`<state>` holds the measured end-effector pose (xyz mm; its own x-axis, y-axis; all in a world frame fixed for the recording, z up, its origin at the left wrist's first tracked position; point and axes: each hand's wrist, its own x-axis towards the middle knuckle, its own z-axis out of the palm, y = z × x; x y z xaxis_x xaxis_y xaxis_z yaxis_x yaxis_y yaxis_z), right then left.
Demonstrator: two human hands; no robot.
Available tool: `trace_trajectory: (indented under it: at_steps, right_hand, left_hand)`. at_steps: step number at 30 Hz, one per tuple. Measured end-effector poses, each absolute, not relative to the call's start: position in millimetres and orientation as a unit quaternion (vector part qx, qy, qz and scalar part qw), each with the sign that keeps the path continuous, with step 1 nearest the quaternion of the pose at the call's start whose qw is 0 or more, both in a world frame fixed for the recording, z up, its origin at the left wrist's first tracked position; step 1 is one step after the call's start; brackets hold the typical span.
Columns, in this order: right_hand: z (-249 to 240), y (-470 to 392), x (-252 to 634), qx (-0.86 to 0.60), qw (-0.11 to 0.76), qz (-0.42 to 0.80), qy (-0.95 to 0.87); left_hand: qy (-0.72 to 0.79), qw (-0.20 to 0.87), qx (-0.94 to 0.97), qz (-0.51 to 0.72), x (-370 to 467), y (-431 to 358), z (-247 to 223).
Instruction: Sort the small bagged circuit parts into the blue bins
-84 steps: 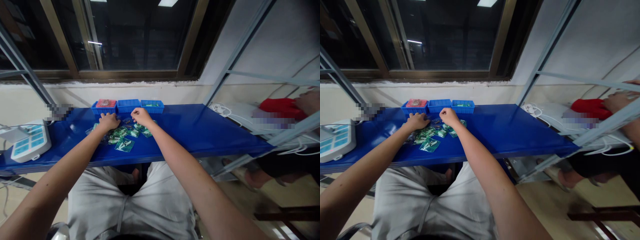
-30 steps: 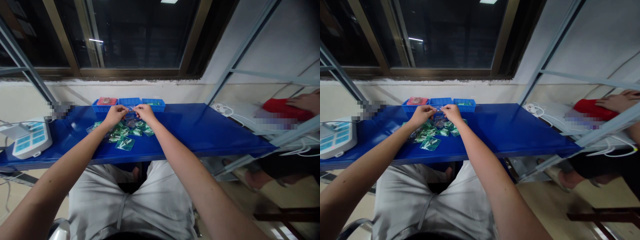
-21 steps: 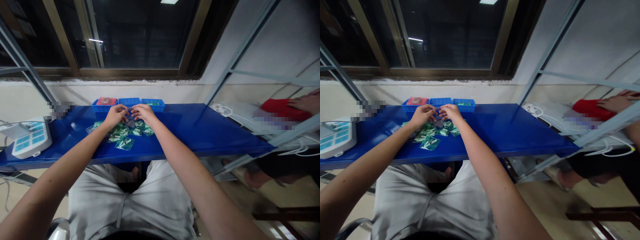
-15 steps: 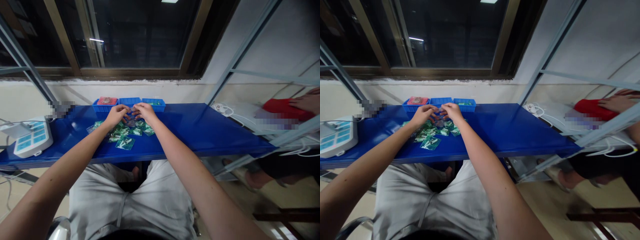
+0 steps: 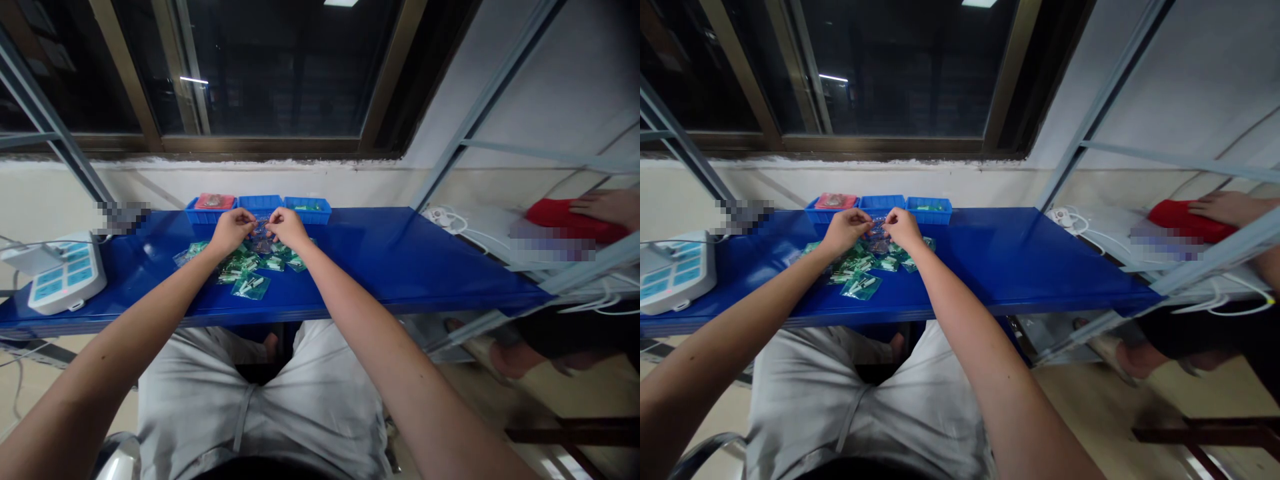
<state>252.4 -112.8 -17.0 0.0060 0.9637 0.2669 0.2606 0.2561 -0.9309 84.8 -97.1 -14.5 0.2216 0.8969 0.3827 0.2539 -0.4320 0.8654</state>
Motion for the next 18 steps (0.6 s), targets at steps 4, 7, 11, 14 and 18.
trace_trajectory:
  at_steps: [4, 7, 11, 14, 18]
  right_hand:
    - [-17.4, -111.9, 254.1, -0.511, 0.498, 0.336, -0.615]
    - [-19.1, -109.3, 256.7, -0.525, 0.491, 0.316, -0.619]
    - [-23.0, -104.1, 259.5, -0.524, 0.49, 0.288, -0.634]
    - [-25.9, -101.2, 260.2, -0.522, 0.485, 0.279, -0.644]
    - [-27.7, -99.9, 260.8, -0.52, 0.47, 0.281, -0.655]
  left_hand:
    - [0.406, 0.357, 0.691, 0.48, 87.3, -96.1, -11.5]
    - [0.406, 0.376, 0.662, 0.505, 88.2, -87.3, -7.1]
    - [0.388, 0.399, 0.621, 0.552, 83.8, -68.3, -4.3]
    - [0.362, 0.433, 0.61, 0.555, 78.4, -58.1, -6.8]
    - [0.349, 0.479, 0.607, 0.53, 75.8, -55.6, -10.0]
